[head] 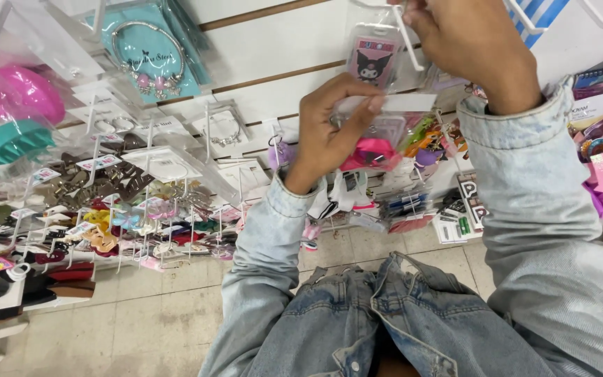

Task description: Organizing and hanging various accessories, keychains, and hats on a store display wall.

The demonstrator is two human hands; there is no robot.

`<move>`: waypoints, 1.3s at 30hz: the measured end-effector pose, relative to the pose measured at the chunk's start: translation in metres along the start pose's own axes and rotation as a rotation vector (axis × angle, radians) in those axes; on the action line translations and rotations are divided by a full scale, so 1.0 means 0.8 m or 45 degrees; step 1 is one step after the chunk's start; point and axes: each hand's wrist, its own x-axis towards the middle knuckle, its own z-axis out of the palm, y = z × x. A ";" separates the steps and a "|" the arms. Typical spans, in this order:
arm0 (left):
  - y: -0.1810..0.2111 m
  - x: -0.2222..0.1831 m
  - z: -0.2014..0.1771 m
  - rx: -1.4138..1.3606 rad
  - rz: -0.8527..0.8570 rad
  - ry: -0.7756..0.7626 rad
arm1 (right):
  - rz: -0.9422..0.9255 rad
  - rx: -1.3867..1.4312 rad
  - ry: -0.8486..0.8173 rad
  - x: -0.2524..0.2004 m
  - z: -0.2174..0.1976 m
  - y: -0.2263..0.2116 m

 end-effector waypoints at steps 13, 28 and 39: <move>-0.014 -0.006 -0.012 -0.053 -0.086 0.111 | -0.181 0.210 0.305 0.032 0.024 -0.009; 0.023 0.008 -0.023 -0.001 -0.075 0.001 | 0.181 0.678 -0.147 -0.059 -0.078 -0.073; 0.035 0.053 0.034 0.054 -0.145 -0.065 | 0.431 0.093 0.016 -0.163 -0.136 -0.061</move>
